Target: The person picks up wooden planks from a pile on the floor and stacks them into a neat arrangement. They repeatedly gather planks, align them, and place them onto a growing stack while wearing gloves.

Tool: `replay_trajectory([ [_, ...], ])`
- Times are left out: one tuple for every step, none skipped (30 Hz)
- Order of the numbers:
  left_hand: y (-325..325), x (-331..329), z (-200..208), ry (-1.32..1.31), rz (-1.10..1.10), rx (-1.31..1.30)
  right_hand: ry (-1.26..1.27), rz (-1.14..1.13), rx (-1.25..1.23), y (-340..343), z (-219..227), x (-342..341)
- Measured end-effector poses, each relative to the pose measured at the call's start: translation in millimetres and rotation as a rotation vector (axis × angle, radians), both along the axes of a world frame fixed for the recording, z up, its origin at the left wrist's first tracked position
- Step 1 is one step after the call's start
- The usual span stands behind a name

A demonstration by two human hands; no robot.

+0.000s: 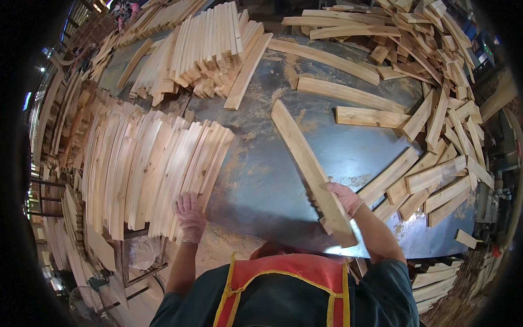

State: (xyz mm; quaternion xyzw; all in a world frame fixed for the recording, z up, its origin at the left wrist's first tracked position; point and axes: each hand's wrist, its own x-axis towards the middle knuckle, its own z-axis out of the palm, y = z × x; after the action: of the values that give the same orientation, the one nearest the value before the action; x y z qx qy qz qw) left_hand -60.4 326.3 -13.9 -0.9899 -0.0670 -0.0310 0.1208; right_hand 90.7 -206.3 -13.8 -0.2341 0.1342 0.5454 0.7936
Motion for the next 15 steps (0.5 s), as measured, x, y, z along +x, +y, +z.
replay_trajectory([
  [6, -4, -4, -0.028, -0.044, 0.039, 0.003, -0.057, -0.053, 25, 14, -10],
  [7, -5, -7, -0.055, -0.093, 0.078, 0.006, -0.119, -0.105, 44, 20, -19],
  [1, -1, -4, -0.081, -0.149, 0.115, -0.039, -0.147, -0.079, 60, 13, -27],
  [-15, 0, -3, -0.022, -0.145, -0.058, -0.102, -0.139, -0.208, 76, 6, -33],
  [-49, 12, 14, 0.036, -0.158, -0.232, -0.168, -0.149, -0.303, 90, -21, -38],
  [-86, 35, 50, 0.192, -0.108, -0.409, -0.230, -0.159, -0.399, 103, -45, -42],
  [-114, 54, 76, 0.353, -0.044, -0.577, -0.397, -0.037, -0.585, 128, -35, -48],
  [-127, 64, 73, 0.341, -0.022, -0.568, -0.565, 0.087, -0.771, 158, -19, -51],
  [-143, 74, 62, 0.337, -0.019, -0.565, -0.758, 0.234, -0.707, 182, -20, -56],
  [-158, 83, 53, 0.341, -0.024, -0.566, -0.949, 0.360, -0.729, 199, -10, -61],
  [-164, 102, 52, 0.419, 0.082, -0.603, -1.146, 0.470, -0.764, 212, -1, -65],
  [-156, 108, 42, 0.362, 0.105, -0.526, -1.349, 0.568, -0.778, 231, 10, -70],
  [-144, 108, 26, 0.302, 0.127, -0.458, -1.282, 0.512, -0.563, 225, 26, -68],
  [-135, 99, 20, 0.141, 0.151, -0.727, -1.264, 0.442, -0.660, 202, 36, -66],
  [-134, 94, 30, 0.160, 0.087, -0.597, -1.249, 0.368, -0.747, 178, 45, -61],
])
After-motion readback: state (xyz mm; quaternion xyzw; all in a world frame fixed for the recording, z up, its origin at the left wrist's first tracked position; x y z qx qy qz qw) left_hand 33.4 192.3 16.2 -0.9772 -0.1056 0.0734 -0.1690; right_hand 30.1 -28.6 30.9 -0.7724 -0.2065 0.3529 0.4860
